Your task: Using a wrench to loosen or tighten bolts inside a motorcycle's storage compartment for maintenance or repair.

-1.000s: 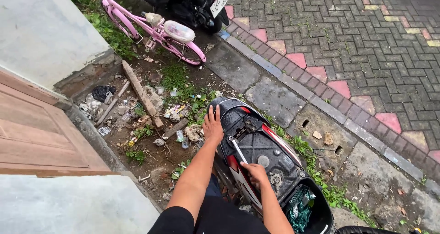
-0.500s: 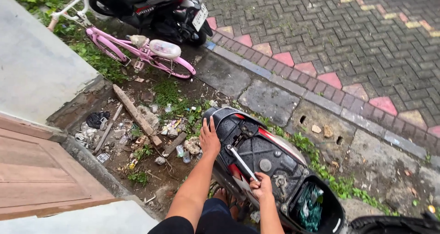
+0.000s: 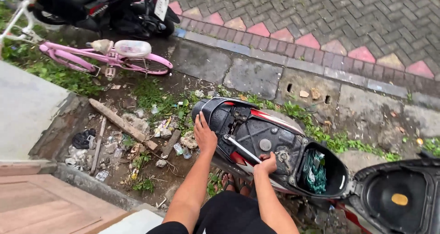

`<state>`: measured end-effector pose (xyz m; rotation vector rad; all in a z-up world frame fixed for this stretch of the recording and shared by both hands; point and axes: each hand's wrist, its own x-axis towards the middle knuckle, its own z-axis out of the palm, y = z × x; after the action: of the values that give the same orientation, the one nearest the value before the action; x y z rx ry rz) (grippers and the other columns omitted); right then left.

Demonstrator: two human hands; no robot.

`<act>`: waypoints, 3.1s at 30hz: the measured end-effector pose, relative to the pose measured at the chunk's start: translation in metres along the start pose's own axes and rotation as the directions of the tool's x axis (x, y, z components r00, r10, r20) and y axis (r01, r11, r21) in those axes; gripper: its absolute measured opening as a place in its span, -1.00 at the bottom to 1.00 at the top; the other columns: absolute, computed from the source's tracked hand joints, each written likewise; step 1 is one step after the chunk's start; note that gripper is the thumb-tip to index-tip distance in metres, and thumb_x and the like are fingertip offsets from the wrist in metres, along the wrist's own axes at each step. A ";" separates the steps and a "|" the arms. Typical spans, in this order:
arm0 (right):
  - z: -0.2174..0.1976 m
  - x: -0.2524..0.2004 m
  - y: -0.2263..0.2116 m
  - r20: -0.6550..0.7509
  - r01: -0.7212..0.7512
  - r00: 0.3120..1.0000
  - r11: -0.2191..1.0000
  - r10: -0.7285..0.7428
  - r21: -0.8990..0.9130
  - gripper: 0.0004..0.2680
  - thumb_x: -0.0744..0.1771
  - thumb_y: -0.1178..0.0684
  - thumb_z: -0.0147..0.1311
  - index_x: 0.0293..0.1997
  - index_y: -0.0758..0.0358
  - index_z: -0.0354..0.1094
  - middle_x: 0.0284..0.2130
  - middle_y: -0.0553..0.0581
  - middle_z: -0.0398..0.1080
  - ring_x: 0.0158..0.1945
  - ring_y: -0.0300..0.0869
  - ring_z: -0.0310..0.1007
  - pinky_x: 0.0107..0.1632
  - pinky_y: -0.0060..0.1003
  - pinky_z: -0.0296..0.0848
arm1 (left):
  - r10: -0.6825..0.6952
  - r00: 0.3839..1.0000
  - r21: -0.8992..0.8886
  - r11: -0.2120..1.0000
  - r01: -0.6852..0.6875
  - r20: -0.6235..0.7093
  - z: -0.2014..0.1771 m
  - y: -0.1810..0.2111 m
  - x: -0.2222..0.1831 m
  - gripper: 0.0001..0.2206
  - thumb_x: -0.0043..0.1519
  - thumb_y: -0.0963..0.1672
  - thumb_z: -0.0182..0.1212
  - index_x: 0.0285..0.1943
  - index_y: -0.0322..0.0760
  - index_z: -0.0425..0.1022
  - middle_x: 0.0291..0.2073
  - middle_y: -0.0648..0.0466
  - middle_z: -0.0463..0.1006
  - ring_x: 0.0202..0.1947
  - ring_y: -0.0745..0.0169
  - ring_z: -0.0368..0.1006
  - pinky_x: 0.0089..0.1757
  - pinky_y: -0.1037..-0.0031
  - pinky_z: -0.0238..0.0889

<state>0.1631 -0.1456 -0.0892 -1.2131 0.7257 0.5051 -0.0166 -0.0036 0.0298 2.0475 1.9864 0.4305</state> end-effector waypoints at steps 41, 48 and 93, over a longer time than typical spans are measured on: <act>0.105 0.057 -0.018 0.201 -0.014 0.980 0.999 0.008 0.032 -0.64 0.30 -0.03 0.06 -0.75 0.02 -0.05 -0.84 -0.01 -0.22 -0.85 -0.18 -0.14 -0.74 -0.27 -0.18 | 0.055 0.994 -0.154 0.986 -0.070 -0.096 0.014 -0.006 0.007 -0.06 0.02 -0.36 0.14 0.67 -0.23 -0.18 0.41 -0.17 0.11 0.31 -0.27 0.15 0.16 0.03 0.16; 0.197 0.039 -0.025 0.482 0.137 0.876 0.966 -0.014 -0.221 -0.70 0.29 0.04 0.05 -0.71 0.18 0.04 -0.86 0.04 -0.21 -0.87 -0.22 -0.15 -0.76 -0.32 -0.17 | 0.037 0.997 -0.052 0.998 -0.040 -0.061 0.006 -0.001 -0.001 -0.03 0.06 -0.34 0.27 0.67 -0.22 -0.22 0.43 -0.20 0.05 0.33 -0.27 0.14 0.17 0.05 0.19; 0.041 -0.055 -0.097 0.898 0.511 0.332 0.745 0.288 -0.428 -0.89 0.25 0.16 0.32 -0.26 0.38 0.58 -0.62 0.26 0.52 -0.61 -0.16 0.52 -0.49 -0.39 0.47 | 0.093 0.985 -0.145 0.983 -0.115 -0.148 0.011 -0.004 -0.002 -0.01 -0.01 -0.40 0.22 0.67 -0.27 -0.19 0.38 -0.26 0.09 0.25 -0.32 0.19 0.16 -0.03 0.18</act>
<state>0.2025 -0.1326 0.0218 -1.3125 -0.7026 1.2878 -0.0158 -0.0056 0.0183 2.0819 1.8615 0.7453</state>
